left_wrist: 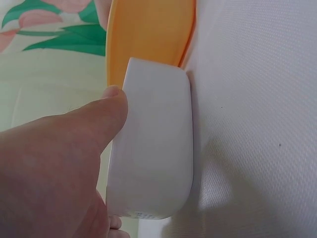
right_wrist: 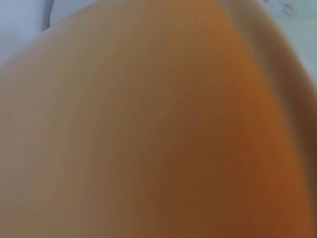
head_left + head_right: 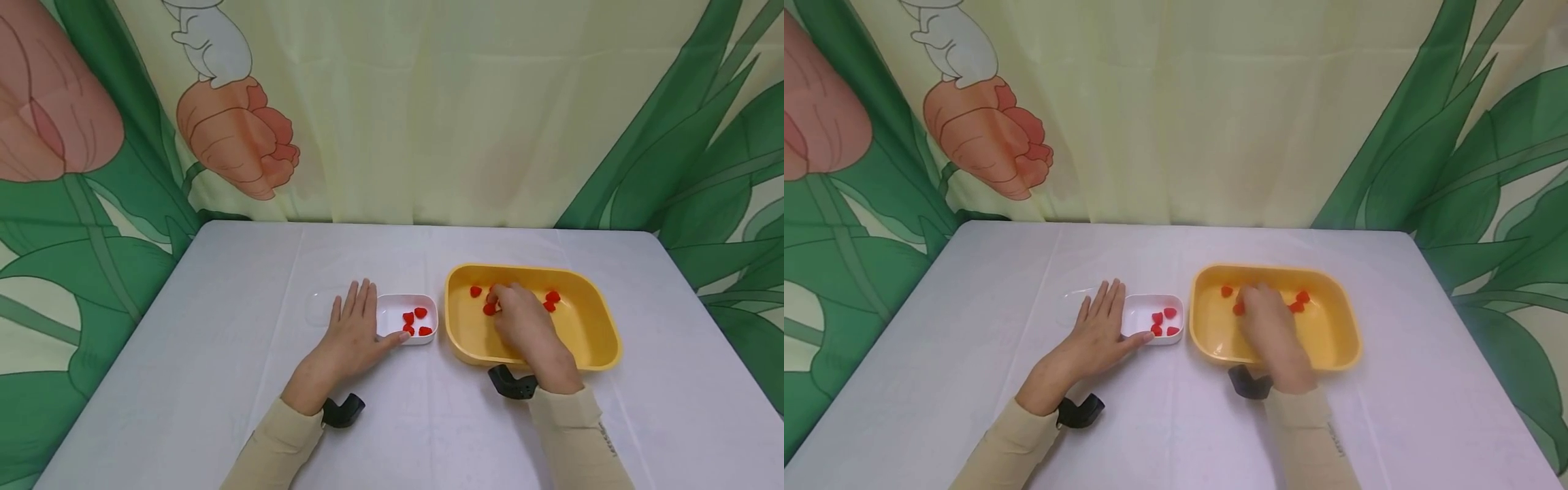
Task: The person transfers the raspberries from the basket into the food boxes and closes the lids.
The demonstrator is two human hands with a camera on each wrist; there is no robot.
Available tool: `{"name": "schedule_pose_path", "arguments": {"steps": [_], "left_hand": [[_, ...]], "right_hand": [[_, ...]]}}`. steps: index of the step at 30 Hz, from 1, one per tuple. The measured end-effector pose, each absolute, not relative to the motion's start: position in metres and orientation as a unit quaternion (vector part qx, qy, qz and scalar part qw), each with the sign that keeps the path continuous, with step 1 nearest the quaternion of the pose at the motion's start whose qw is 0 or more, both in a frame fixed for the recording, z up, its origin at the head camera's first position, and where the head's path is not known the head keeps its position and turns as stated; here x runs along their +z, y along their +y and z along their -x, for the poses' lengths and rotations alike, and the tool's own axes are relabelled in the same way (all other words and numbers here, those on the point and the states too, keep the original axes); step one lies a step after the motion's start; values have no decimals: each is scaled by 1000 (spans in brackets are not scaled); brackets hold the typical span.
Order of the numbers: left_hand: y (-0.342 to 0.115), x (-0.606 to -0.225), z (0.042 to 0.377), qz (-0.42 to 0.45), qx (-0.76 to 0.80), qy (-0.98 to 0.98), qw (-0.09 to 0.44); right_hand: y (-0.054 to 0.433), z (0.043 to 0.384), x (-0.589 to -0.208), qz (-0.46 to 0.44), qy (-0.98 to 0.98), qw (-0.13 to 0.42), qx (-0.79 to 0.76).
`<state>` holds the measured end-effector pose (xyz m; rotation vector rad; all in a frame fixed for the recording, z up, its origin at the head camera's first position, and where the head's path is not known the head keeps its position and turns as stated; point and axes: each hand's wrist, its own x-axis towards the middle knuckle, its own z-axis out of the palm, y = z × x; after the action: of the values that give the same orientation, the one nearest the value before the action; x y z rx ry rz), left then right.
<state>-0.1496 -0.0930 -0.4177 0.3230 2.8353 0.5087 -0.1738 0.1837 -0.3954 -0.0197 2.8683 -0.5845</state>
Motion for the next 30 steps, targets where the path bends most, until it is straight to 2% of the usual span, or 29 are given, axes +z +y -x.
{"name": "schedule_pose_path", "arguments": {"steps": [12, 30], "left_hand": [[-93, -417, 150, -113, 174, 971, 120], [-92, -417, 150, -108, 177, 970, 125]], "right_hand": [[183, 173, -393, -7, 967, 129, -221], [181, 168, -381, 21, 969, 66, -235]]}}
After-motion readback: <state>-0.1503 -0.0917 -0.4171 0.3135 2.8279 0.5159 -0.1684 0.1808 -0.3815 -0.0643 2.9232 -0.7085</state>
